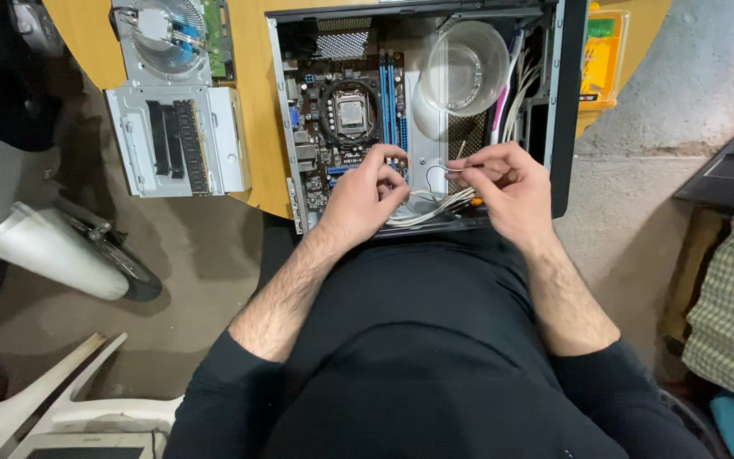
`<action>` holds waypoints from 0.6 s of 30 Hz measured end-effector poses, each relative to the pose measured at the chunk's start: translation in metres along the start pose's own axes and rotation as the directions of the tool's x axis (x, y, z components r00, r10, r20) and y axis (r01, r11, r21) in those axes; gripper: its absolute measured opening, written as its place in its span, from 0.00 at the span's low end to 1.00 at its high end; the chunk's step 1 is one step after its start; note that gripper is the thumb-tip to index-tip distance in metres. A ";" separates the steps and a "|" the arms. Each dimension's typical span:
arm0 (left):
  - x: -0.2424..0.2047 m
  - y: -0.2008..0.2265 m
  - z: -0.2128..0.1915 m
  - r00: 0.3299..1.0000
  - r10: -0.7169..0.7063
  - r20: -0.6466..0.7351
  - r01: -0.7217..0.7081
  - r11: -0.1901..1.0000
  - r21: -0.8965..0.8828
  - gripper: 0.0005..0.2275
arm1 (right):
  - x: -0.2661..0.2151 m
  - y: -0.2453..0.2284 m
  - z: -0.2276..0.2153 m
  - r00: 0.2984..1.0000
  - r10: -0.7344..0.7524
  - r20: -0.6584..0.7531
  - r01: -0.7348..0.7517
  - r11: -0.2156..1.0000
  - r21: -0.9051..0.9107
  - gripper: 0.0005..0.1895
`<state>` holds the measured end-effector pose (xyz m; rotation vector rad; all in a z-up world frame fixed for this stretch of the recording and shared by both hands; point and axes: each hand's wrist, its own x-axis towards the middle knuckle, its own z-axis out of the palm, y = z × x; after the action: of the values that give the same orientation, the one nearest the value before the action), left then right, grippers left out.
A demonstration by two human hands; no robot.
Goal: The person connects several small front-panel cables to the motherboard inside an open desktop case. They handle individual wires, align connectors, and plug them into the appropriate pins on the board.
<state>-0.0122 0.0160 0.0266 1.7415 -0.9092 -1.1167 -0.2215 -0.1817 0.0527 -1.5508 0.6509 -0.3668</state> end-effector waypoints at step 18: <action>-0.018 0.018 0.026 0.956 -0.080 -0.283 -0.099 0.819 -0.566 0.20 | -0.008 0.003 0.045 0.967 0.250 -0.048 -0.217 0.907 0.361 0.08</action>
<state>-0.0449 0.0177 0.0426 1.3368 -0.3343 -0.9584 -0.2019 -0.1405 0.0463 -1.1035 0.7892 -0.3539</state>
